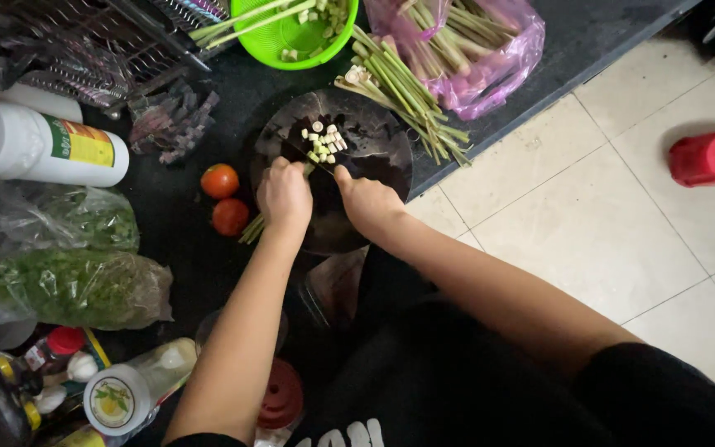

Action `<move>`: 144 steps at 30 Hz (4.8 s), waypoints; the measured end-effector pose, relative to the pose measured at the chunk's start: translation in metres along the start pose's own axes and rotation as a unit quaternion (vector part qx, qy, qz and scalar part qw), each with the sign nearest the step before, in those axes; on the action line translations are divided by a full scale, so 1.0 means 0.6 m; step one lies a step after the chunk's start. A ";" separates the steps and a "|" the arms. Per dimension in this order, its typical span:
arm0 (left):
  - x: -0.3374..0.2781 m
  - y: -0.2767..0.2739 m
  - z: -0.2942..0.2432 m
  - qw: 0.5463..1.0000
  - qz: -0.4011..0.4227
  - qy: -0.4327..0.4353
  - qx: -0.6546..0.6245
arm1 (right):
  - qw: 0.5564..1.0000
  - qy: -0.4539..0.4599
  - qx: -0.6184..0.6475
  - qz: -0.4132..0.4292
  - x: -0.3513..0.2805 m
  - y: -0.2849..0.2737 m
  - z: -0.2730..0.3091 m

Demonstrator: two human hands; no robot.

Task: Chopping lemongrass on a wooden cutting board on a kitchen counter.

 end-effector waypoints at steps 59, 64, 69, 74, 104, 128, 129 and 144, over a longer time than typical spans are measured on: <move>0.003 -0.017 -0.001 0.998 0.013 0.058 -0.029 | 1.000 -0.006 -0.030 -0.005 -0.016 -0.003 0.030; 0.005 -0.009 0.014 0.997 0.006 0.071 -0.030 | 0.999 -0.014 -0.024 -0.018 0.000 0.011 0.041; 0.007 0.033 0.033 0.998 0.001 0.058 -0.031 | 0.998 -0.037 -0.015 -0.042 0.057 0.008 0.067; -0.001 0.005 0.009 0.999 -0.004 0.042 -0.011 | 0.998 -0.023 -0.040 -0.043 0.037 0.011 0.050; 0.180 0.015 -0.072 0.859 0.297 -0.083 -0.410 | 0.936 0.057 0.265 -0.223 -0.103 -0.283 -0.155; 0.254 0.009 0.259 0.968 0.096 -0.210 -0.097 | 0.948 0.073 0.262 -0.163 -0.054 -0.223 -0.139; 0.231 0.017 0.292 0.959 0.117 -0.248 -0.065 | 0.955 -0.026 0.206 -0.213 -0.051 -0.222 -0.120; 0.203 0.031 0.283 0.993 -0.014 -0.104 -0.060 | 0.976 -0.040 0.053 -0.207 -0.087 -0.176 -0.082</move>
Point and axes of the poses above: each hand's wrist, its own x-axis towards the middle knuckle, its own y-axis out of the palm, z = x × y, the point moved 10 cm from there along x, towards the middle knuckle, and after that the axes turned 2 degrees about -x, right-handed, at the moved point
